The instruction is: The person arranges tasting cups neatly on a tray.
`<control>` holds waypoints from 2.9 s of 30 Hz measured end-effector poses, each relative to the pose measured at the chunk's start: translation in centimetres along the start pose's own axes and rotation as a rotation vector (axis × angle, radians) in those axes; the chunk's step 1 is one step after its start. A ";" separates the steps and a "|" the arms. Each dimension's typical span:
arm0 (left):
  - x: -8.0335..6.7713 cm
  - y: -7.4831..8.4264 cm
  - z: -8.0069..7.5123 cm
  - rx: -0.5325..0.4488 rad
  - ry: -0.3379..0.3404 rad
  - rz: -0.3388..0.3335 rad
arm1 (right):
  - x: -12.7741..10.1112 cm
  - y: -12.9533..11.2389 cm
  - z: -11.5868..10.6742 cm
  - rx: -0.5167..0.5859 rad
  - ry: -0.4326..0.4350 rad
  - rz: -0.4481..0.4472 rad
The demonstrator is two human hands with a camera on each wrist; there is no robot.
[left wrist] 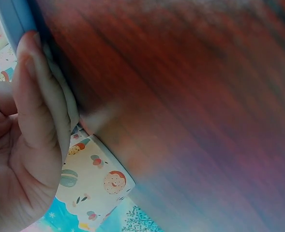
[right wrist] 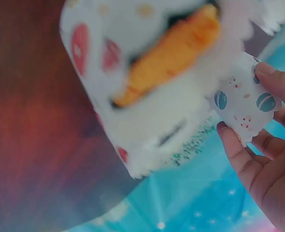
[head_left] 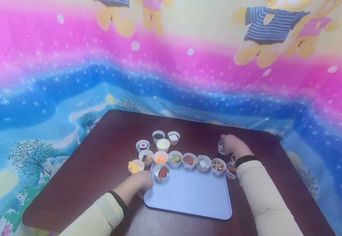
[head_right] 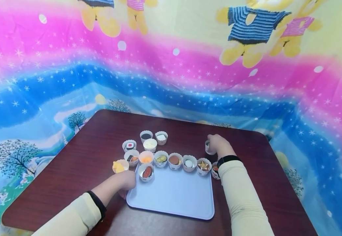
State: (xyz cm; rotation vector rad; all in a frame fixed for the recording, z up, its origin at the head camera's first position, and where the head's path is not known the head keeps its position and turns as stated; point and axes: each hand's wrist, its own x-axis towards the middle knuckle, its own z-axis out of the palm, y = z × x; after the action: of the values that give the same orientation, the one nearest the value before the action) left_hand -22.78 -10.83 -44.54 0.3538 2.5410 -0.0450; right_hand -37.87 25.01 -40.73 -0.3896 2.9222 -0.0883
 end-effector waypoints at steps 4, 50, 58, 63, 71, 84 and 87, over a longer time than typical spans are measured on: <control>-0.1 0.1 0.1 -0.060 0.009 -0.029 | -0.5 -0.4 -1.3 0.010 -0.008 0.002; 0.0 -0.2 0.2 -0.063 -0.001 -0.013 | -6.0 -19.0 -3.3 -0.084 -0.054 -0.440; -0.1 -0.2 0.3 -0.171 0.015 -0.059 | -6.4 -19.5 -2.7 -0.042 -0.073 -0.437; -0.1 -0.1 0.4 -0.164 0.016 -0.061 | -6.4 -19.7 -1.7 -0.076 -0.069 -0.483; -0.1 -0.1 0.2 -0.135 0.008 -0.046 | -6.4 -20.0 -0.2 -0.110 -0.080 -0.476; -0.3 -0.1 0.3 -0.105 0.034 -0.024 | -5.8 -20.1 2.2 -0.188 -0.017 -0.457; -0.2 -0.1 0.3 -0.118 0.030 -0.032 | -5.6 -20.1 2.8 -0.229 0.017 -0.457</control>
State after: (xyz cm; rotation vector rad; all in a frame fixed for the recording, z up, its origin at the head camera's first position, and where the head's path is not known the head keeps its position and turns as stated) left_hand -22.44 -11.01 -44.66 0.2697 2.5653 0.0981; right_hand -26.86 7.03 -40.79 -1.0899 2.8056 0.1812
